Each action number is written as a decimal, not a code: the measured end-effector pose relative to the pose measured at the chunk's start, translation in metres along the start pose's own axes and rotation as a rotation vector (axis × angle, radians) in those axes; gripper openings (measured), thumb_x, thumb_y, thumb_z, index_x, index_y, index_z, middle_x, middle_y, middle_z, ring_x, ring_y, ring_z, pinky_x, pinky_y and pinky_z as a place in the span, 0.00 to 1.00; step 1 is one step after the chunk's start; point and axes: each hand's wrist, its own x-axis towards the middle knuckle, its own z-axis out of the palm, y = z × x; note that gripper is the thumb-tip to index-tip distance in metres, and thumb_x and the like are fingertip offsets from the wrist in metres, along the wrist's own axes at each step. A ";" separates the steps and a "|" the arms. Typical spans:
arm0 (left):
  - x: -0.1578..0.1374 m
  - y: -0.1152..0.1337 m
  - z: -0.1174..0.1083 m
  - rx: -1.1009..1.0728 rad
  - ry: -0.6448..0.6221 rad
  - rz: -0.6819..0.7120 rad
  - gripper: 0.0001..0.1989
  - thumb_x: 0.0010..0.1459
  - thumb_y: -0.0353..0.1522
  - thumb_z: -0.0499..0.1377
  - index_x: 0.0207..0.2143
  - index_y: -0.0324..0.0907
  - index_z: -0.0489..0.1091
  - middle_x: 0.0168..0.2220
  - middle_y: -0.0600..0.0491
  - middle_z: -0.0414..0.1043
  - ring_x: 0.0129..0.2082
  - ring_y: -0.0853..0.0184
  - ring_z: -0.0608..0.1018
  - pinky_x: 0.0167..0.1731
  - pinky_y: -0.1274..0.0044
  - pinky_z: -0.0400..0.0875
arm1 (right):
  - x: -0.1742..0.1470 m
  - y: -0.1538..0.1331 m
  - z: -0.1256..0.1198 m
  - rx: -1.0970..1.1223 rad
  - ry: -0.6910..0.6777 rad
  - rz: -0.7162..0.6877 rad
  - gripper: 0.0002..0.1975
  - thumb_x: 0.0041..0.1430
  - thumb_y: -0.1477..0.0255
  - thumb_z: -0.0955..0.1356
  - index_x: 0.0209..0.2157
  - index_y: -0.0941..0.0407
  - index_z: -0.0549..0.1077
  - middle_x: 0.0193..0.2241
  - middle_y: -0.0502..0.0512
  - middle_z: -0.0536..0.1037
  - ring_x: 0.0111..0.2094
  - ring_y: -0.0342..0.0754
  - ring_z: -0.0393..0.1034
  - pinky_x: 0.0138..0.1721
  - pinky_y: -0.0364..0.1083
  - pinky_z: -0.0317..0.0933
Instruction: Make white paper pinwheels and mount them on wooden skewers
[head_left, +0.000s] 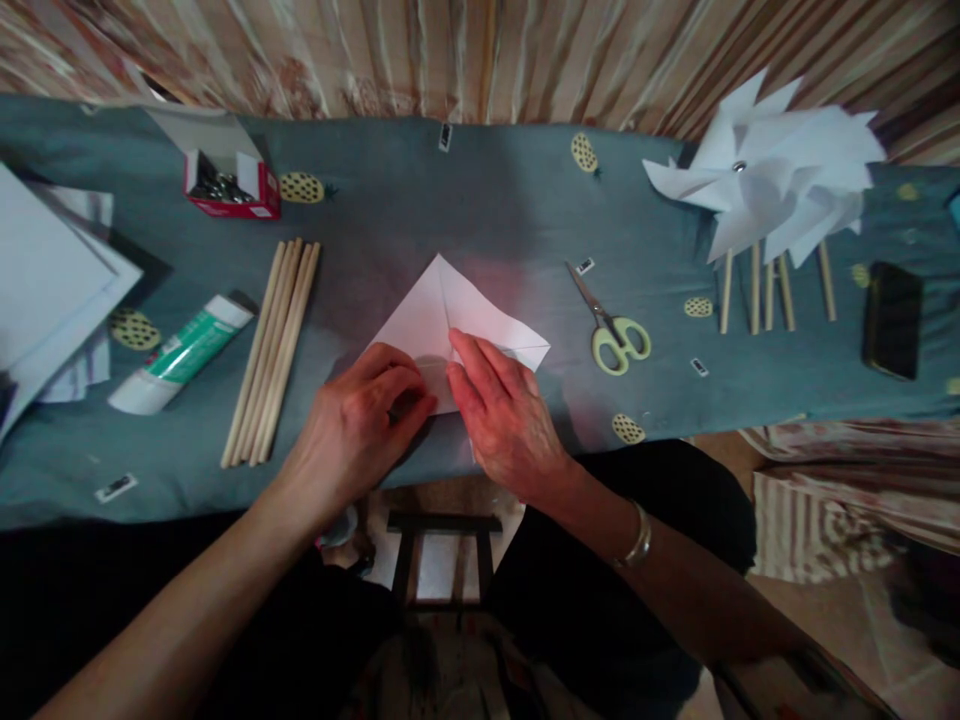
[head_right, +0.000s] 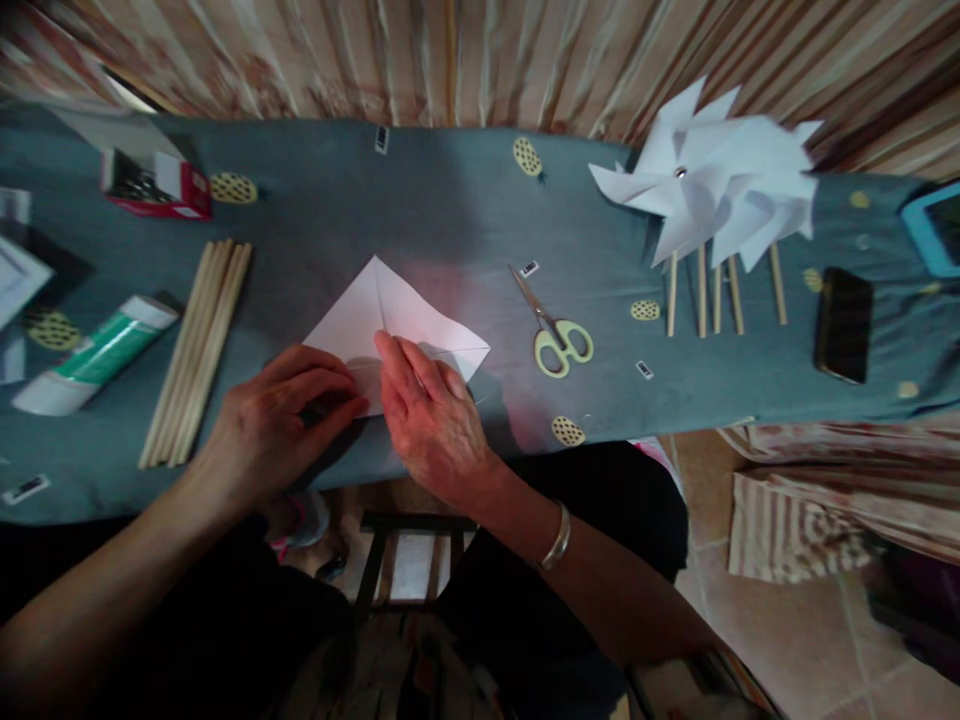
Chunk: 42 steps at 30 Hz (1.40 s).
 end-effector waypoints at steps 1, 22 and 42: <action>0.000 0.000 0.000 0.002 0.005 0.002 0.06 0.60 0.30 0.56 0.30 0.38 0.70 0.35 0.50 0.70 0.32 0.68 0.75 0.31 0.78 0.71 | 0.000 -0.001 0.000 0.002 -0.004 0.002 0.18 0.66 0.80 0.57 0.53 0.66 0.69 0.60 0.67 0.66 0.60 0.54 0.59 0.56 0.54 0.60; -0.017 0.005 -0.004 -0.012 0.056 0.096 0.11 0.61 0.32 0.58 0.47 0.42 0.68 0.45 0.47 0.69 0.45 0.62 0.74 0.46 0.67 0.73 | -0.003 0.050 -0.011 0.177 0.067 0.317 0.22 0.65 0.74 0.59 0.60 0.62 0.61 0.57 0.67 0.69 0.59 0.57 0.63 0.58 0.59 0.60; -0.043 0.035 0.004 0.283 -0.070 0.399 0.08 0.60 0.27 0.58 0.43 0.38 0.70 0.36 0.48 0.73 0.34 0.62 0.73 0.32 0.71 0.65 | -0.032 0.033 -0.041 0.370 0.022 0.404 0.15 0.62 0.73 0.64 0.50 0.58 0.71 0.41 0.58 0.81 0.37 0.49 0.77 0.42 0.49 0.72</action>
